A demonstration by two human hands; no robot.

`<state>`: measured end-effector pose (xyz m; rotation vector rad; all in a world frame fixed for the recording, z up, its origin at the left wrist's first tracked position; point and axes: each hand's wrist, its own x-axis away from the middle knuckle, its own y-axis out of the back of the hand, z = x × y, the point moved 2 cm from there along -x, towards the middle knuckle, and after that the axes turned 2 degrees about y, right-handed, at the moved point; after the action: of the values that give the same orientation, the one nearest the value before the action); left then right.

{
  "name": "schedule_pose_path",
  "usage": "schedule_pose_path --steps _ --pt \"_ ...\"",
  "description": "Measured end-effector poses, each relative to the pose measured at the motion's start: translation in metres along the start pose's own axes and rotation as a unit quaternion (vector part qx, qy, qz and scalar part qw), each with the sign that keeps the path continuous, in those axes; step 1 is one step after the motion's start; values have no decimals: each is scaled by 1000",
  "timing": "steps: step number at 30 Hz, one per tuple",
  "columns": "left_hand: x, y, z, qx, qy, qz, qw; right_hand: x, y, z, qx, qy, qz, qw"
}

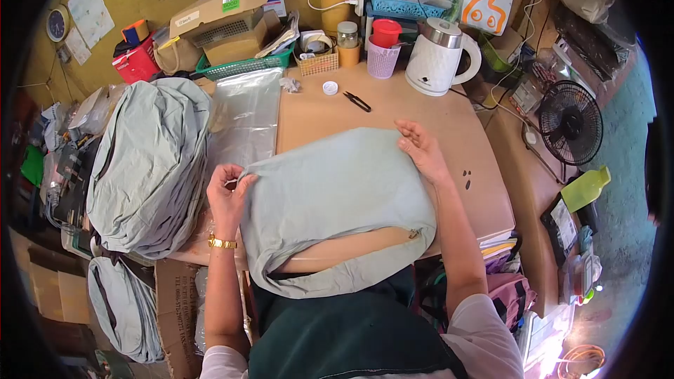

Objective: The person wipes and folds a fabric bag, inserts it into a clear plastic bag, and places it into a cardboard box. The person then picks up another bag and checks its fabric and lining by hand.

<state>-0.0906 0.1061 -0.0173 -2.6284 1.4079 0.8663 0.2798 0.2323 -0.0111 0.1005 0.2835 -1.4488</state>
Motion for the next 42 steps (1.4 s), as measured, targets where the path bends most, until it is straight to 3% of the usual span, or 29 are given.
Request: schedule_pose_path --steps 1,3,7,11,13,14,15,17,18,20,23,25,28,29,30,33,34,36,37,39,42 --pt "1 2 4 -2 0 3 1000 -2 1 -3 -2 -2 -2 1000" --pt "3 7 18 -26 76 34 996 -13 0 -14 100 -45 103 989" --pt "3 12 31 -14 89 14 996 -20 0 -21 109 -3 70 992" --pt "2 12 27 6 38 92 995 -15 -2 -13 124 -84 93 984" --pt "-1 14 29 128 218 124 960 -13 -5 -3 125 -122 111 978" --pt "-11 17 26 127 218 121 960 -20 1 3 145 -111 104 978" --pt "-29 21 15 142 166 102 970 -30 3 12 166 -99 98 976" --pt "-66 28 -47 147 77 56 985 -45 -2 95 294 28 44 954" --pt "-89 37 -74 161 11 32 986 -50 -4 128 208 167 19 964" --pt "-118 55 -125 181 -130 -4 975 -48 -3 205 179 302 -27 936" --pt "-116 64 -201 139 -306 1 942 -22 2 270 177 409 51 894" --pt "-98 65 -200 63 -335 -4 940 -8 9 259 208 445 30 871" --pt "-52 49 -150 -116 -332 35 935 23 27 192 329 377 -7 866" --pt "-31 44 -124 -152 -313 66 935 36 40 150 317 327 8 890" --pt "-7 37 -87 -168 -270 113 941 57 44 105 212 223 32 951" --pt "47 41 -30 -221 -148 341 901 114 56 28 258 4 140 956" --pt "54 42 -29 -216 -149 348 900 124 60 18 261 -1 134 956" --pt "62 46 -31 -175 -64 256 948 141 75 6 135 3 -22 991" --pt "62 41 -33 -171 -64 263 947 142 77 3 138 -1 -28 990" --pt "57 32 -40 -151 -121 151 969 135 74 7 261 147 -79 951" --pt "51 20 -41 -167 -136 180 960 119 52 24 294 192 -80 933"
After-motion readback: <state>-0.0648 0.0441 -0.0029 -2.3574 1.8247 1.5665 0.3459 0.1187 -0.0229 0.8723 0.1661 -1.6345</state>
